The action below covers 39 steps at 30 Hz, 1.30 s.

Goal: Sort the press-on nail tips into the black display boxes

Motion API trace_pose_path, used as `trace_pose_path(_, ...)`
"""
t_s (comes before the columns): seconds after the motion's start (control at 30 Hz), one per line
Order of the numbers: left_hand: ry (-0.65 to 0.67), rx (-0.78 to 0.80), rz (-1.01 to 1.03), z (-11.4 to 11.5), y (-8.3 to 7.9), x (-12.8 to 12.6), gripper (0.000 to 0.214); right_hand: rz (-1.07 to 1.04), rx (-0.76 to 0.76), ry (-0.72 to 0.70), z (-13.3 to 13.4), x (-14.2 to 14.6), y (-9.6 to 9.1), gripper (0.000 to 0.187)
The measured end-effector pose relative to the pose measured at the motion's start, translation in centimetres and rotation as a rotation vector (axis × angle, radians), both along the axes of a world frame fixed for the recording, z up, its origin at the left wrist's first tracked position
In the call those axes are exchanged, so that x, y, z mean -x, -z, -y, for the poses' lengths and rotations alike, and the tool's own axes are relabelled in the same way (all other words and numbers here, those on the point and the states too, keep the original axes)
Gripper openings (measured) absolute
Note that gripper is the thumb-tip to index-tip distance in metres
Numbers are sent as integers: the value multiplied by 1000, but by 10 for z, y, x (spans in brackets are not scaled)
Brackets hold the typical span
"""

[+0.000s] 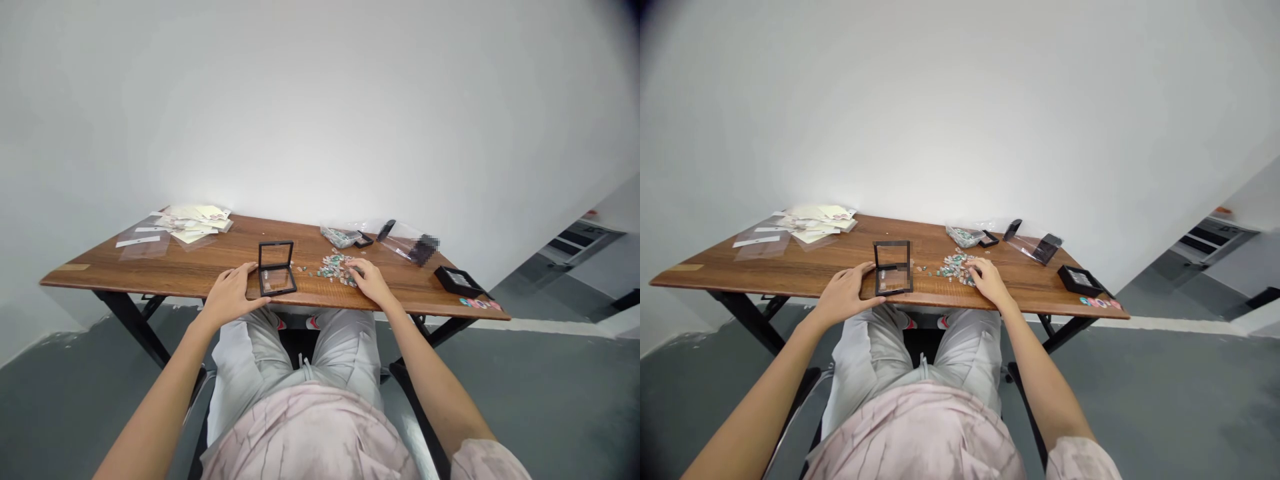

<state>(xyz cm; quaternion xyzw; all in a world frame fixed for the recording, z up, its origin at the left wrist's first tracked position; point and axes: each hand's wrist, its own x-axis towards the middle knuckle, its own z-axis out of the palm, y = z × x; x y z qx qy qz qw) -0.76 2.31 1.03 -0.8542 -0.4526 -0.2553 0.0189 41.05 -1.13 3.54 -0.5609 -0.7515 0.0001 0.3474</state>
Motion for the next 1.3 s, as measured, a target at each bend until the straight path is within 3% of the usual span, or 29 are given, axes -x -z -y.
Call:
trace_pose_path(0.4,-4,5,-4,1,-2,-1,93,28,14,232,-24,-14,6,23)
trace_pose_path(0.63,2,-1,3,0,0,0,93,128,96,235,-23,-14,7,23)
trace_pose_path(1.03,-13,5,-26,1,-1,-1,92,103,26,255,-21,-14,6,11)
trace_pose_path(1.3,-6,-4,-26,1,-1,0,93,56,14,349,-17,-15,3,16)
